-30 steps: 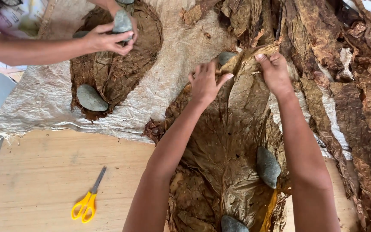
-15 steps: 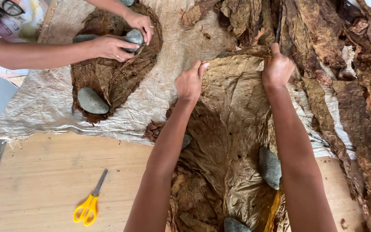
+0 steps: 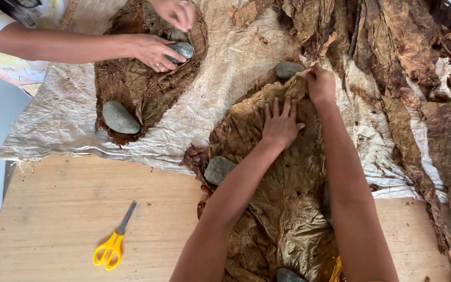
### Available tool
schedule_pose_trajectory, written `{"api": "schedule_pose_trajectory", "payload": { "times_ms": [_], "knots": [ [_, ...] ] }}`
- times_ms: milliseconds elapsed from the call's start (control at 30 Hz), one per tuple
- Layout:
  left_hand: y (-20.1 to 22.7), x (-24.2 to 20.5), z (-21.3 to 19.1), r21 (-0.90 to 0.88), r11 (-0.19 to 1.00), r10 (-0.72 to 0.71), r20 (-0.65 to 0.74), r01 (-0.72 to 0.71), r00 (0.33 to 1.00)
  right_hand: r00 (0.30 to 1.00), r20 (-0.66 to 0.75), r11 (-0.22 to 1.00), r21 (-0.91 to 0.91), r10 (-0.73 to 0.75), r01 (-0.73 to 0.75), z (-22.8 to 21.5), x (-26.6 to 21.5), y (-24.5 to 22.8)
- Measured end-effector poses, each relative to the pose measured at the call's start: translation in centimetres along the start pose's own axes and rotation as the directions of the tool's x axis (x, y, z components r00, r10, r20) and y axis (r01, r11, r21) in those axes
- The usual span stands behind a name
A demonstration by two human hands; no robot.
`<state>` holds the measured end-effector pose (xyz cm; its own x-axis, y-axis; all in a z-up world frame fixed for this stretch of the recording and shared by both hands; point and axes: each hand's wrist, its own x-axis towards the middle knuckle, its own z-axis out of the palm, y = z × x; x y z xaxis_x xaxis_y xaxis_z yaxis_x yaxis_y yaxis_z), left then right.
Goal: The person arranges large dried leaves on a wooden table, placing smooth stones on top to hold them flat. They repeatedly lift, smooth, and reposition the leaves, occasionally removing and replacing stones. Another person's hands are visible working on a separate leaf nearby.
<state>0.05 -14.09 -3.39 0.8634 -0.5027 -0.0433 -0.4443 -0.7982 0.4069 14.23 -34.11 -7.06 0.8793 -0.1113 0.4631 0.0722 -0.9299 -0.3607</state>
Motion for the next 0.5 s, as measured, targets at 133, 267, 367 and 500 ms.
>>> {"api": "schedule_pose_trajectory", "payload": {
  "times_ms": [133,267,367,500],
  "knots": [
    [1.7,-2.8,-3.0,-0.015,0.998,-0.064,0.012,0.064,0.998,0.946,0.134,0.842,0.431,0.297,-0.325,-5.6,-0.9,-4.6],
    [1.3,-1.3,-1.6,-0.004,0.994,-0.111,0.032,0.112,0.993,0.965,0.157,0.706,0.659,0.211,-0.261,-7.6,0.8,-4.2],
    [1.4,-1.2,-1.8,0.003,0.991,-0.132,0.045,0.132,0.99,0.975,0.153,0.697,0.681,0.163,-0.224,-8.1,2.2,-3.3],
    [2.9,-1.7,-5.4,0.079,0.966,-0.257,0.278,0.245,0.925,0.868,0.341,0.67,0.553,0.361,-0.496,-14.2,1.3,-9.8]
  ]
}}
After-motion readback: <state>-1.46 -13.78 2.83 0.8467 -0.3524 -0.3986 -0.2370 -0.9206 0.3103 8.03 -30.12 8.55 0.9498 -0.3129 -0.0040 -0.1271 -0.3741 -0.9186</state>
